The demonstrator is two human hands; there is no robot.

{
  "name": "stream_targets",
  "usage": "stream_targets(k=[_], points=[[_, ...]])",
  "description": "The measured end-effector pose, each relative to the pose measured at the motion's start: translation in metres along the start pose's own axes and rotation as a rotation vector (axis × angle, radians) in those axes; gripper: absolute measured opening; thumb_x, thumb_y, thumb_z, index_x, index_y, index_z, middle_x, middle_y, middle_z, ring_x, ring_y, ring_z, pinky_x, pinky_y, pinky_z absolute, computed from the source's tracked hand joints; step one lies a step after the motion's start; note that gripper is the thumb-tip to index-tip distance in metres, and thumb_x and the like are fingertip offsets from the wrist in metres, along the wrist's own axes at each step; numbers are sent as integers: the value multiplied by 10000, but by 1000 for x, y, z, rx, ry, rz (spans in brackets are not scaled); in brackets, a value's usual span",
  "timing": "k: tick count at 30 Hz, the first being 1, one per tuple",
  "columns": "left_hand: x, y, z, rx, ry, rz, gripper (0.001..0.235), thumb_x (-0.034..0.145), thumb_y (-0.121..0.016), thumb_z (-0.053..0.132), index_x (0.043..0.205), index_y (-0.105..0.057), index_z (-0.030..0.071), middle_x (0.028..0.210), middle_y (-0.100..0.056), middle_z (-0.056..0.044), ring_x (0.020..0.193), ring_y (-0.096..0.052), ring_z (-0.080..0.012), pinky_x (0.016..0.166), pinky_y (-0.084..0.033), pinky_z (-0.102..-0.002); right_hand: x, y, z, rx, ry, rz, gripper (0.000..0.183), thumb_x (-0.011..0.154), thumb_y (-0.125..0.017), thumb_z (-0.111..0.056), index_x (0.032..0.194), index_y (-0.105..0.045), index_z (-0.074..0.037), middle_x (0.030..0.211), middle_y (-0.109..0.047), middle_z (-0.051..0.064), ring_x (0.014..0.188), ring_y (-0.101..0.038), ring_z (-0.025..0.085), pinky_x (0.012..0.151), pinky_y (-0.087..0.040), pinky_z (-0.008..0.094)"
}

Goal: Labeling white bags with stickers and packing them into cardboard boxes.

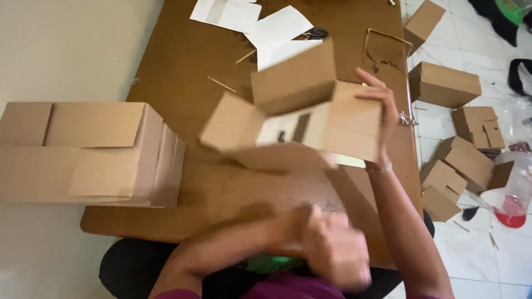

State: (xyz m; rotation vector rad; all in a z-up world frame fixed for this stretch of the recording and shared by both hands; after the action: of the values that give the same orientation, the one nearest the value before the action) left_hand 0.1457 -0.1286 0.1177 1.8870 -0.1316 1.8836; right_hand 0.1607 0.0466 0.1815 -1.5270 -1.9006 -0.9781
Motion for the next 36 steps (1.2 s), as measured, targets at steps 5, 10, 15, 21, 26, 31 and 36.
stream_targets(k=[5, 10, 15, 21, 26, 31, 36], points=[[87, 22, -35, 711, 340, -408, 191, 906, -525, 137, 917, -685, 239, 918, -693, 26, 856, -678, -132, 804, -518, -304, -43, 25, 39, -33, -54, -28, 90, 1063, -567, 1, 1148, -545, 22, 1291, -617, 247, 1210, -593, 301, 1129, -322, 317], [91, 76, -186, -390, 270, -399, 193, 947, -562, 236, 1093, -678, 184, 1027, -683, 8, 909, -637, -198, 871, -504, -348, -94, 43, 89, 3, -356, 116, 619, 932, -701, 90, 1485, -460, -45, 1232, -559, 85, 1148, -517, 160, 1138, -331, 285], [55, 44, -196, -329, 268, -1381, 626, 948, -664, 293, 1452, -461, -18, 1360, -505, -254, 1274, -517, -481, 986, -485, -562, -102, 36, 82, 271, -585, 281, 350, 1126, -538, -189, 1463, -467, -130, 998, -574, 76, 878, -578, 133, 868, -499, 270], [45, 5, -196, -138, 231, -1739, 1071, 831, -749, 593, 1598, -238, 46, 1562, -292, -300, 1457, -302, -500, 1023, -412, -705, -107, 45, 102, 247, -593, 236, 454, 1106, -441, -443, 1434, -477, -132, 1140, -640, 132, 978, -617, 165, 865, -482, 269], [14, -33, -207, 18, 259, -1742, 1061, 852, -719, 595, 1593, -222, 20, 1566, -281, -305, 1468, -281, -478, 1004, -373, -776, -98, 36, 78, 407, -581, 81, 971, 877, -367, -849, 1509, -391, -112, 1235, -628, 135, 1045, -639, 171, 823, -562, 299], [-32, -52, -219, 157, 36, -1688, 1336, 674, -851, 645, 1616, -141, 17, 1487, -369, -296, 1413, -353, -423, 1074, -342, -697, -100, 41, 73, 264, -529, -105, 1159, 816, -288, -947, 1608, -243, -101, 1391, -566, 186, 1217, -598, 262, 955, -538, 416], [1, -51, -219, -76, 460, -1426, 1283, 520, -1019, 367, 1528, -332, -31, 1308, -414, -271, 1235, -493, -499, 1127, -273, -700, -98, 40, 63, 273, -500, -207, 992, 912, -440, -761, 1619, -188, -112, 1471, -476, 222, 1323, -525, 356, 1023, -467, 527]])
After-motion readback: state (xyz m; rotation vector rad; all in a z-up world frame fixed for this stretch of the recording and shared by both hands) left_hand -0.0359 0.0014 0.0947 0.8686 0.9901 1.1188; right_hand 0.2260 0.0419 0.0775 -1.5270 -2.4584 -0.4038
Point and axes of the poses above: each hand's wrist, its own x-axis towards the middle knuckle, its own y-axis out of the back of the hand, z = x × y, the point moved 3 cm from there along x, towards the middle knuckle
